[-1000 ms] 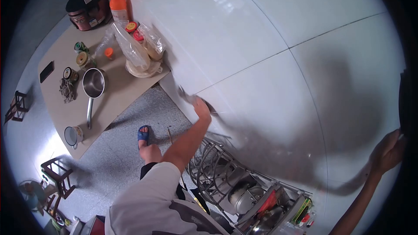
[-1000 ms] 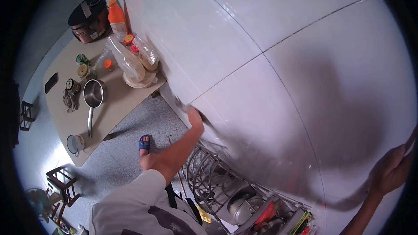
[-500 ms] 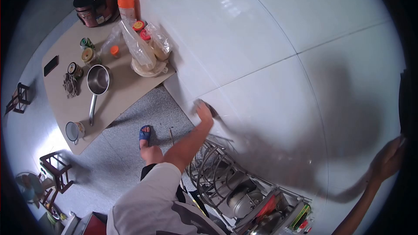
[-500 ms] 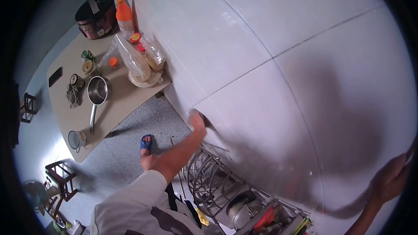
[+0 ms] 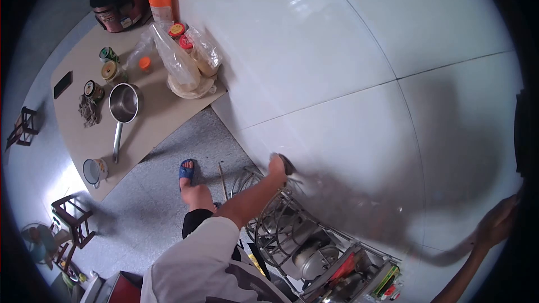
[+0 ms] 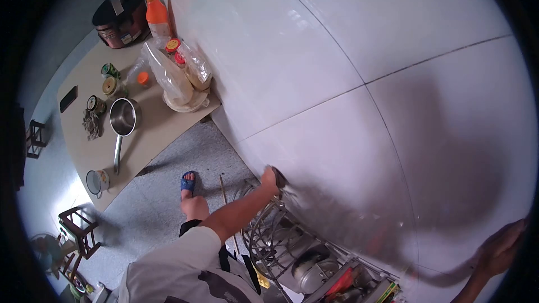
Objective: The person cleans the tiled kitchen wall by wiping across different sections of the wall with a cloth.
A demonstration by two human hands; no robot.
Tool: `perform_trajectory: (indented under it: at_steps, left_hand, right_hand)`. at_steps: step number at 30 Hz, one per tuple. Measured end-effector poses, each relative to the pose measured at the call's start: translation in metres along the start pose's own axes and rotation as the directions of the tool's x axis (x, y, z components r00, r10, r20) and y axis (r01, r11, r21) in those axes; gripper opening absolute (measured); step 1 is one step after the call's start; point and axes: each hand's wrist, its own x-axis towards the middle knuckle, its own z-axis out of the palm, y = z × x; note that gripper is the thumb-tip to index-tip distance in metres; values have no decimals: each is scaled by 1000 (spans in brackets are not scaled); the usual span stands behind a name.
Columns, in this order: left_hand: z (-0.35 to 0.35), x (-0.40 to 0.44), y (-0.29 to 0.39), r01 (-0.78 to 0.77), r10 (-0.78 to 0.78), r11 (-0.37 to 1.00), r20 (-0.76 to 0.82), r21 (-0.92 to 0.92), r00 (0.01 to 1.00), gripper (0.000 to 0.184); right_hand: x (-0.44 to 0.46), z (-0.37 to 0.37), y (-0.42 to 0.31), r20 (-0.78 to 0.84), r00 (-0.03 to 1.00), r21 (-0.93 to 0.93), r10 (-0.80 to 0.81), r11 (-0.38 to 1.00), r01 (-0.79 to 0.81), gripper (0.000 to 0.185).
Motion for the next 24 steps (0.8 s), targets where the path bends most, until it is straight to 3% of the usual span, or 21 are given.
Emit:
perform_trajectory:
  at_steps: [1,3,4,5,6,8,10,11,13,14,15,16,18,20,22,24]
  left_hand:
    - [0,30,10,-214,216,972,-15,94,976,77]
    - [-5,52,68,-467,485,857,-32,219,874,70]
    - [-4,138,85,-691,712,676,14,255,702,62]
    - [-11,127,118,-778,796,572,50,260,603,52]
    - [-5,78,153,-687,686,724,-38,-63,727,45]
    - [-10,66,175,-683,683,730,5,-21,730,42]
    - [-8,62,168,-726,738,672,47,-144,674,43]
    - [-4,52,150,-626,634,764,4,-157,773,47]
    - [-2,76,94,-561,562,827,-40,25,826,55]
    - [-4,81,62,-510,518,851,-39,122,855,56]
    - [-15,80,49,-279,359,924,348,-260,866,49]
    - [-2,69,9,-222,244,964,157,-145,957,52]
    - [-1,24,-24,-73,102,990,259,-118,960,49]
    - [-1,3,-46,-28,47,997,272,-73,961,45]
    - [2,16,-64,55,47,981,496,-189,867,38]
    - [3,-2,-59,116,-3,979,553,-170,833,37]
  right_hand:
    - [-1,-1,0,-3,1000,3,-3,1000,3,40]
    - [0,0,-3,-40,995,17,91,996,-91,38]
    - [-1,1,1,-32,996,21,85,996,-84,38]
    - [-4,3,14,-23,999,-52,27,998,-28,37]
    - [-9,4,34,-10,1000,-127,-29,992,27,37]
    - [-17,8,79,20,991,-276,-135,952,135,36]
    - [-19,3,97,55,973,-421,-226,878,228,36]
    - [-25,1,94,59,974,-432,-218,874,222,36]
    - [-11,-3,28,-22,996,-130,85,988,-87,42]
    - [-45,1,90,-15,996,-144,89,986,-90,42]
    - [5,-12,-11,-30,998,-134,59,989,-62,41]
    - [12,-14,-24,-44,999,-124,28,992,-33,40]
    - [42,-20,-81,-66,997,-102,-31,994,24,39]
    - [66,-27,-132,-87,992,-77,-88,994,81,38]
    - [62,-19,-110,-120,983,-52,-142,989,136,37]
    - [73,-26,-135,-159,969,-35,-190,982,187,36]
